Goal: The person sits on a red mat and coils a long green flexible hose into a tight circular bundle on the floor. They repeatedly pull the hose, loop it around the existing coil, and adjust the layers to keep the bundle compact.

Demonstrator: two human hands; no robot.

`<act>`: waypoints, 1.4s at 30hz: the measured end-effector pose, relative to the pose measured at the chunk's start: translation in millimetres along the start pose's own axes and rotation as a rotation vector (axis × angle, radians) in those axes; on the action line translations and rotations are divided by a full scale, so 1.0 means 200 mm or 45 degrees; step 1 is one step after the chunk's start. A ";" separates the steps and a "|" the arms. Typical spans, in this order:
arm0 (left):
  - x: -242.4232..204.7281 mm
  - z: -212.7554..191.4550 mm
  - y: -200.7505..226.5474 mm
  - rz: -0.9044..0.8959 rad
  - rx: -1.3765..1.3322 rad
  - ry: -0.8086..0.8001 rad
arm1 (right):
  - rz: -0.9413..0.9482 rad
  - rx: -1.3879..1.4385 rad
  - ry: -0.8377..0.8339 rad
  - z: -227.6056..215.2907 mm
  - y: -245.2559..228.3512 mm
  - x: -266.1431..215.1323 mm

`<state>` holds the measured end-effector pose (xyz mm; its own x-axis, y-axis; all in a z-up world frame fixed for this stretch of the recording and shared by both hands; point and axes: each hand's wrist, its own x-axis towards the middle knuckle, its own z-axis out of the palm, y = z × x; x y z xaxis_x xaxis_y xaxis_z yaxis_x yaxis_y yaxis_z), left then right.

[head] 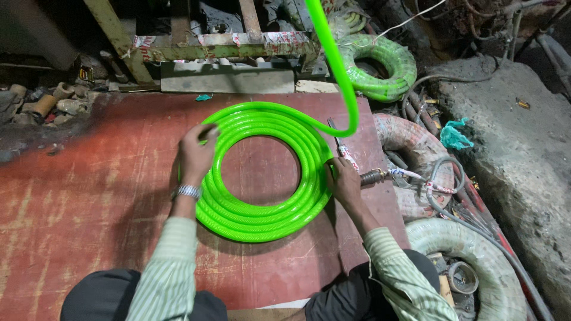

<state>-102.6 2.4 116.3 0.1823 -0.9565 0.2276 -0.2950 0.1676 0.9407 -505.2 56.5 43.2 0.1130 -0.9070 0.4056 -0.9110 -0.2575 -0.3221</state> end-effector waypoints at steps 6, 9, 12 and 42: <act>0.48 0.55 0.64 -0.134 -0.441 -0.260 | -0.073 0.029 -0.001 -0.04 -0.08 0.05; 0.55 0.70 1.01 -0.088 -0.370 -0.412 | 0.097 0.259 0.165 -0.09 -0.03 0.08; 0.65 0.93 0.97 -0.026 -0.426 -0.304 | 0.050 0.208 0.505 -0.34 -0.05 0.27; 0.07 -0.27 -0.77 -0.103 1.384 -0.540 | 0.057 0.218 0.137 -0.60 0.19 2.26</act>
<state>-3.8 -23.3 -12.1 -0.0296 -0.9925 -0.1187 -0.9815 0.0064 0.1916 -537.1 -323.7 316.5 0.0224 -0.8803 0.4739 -0.8323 -0.2790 -0.4789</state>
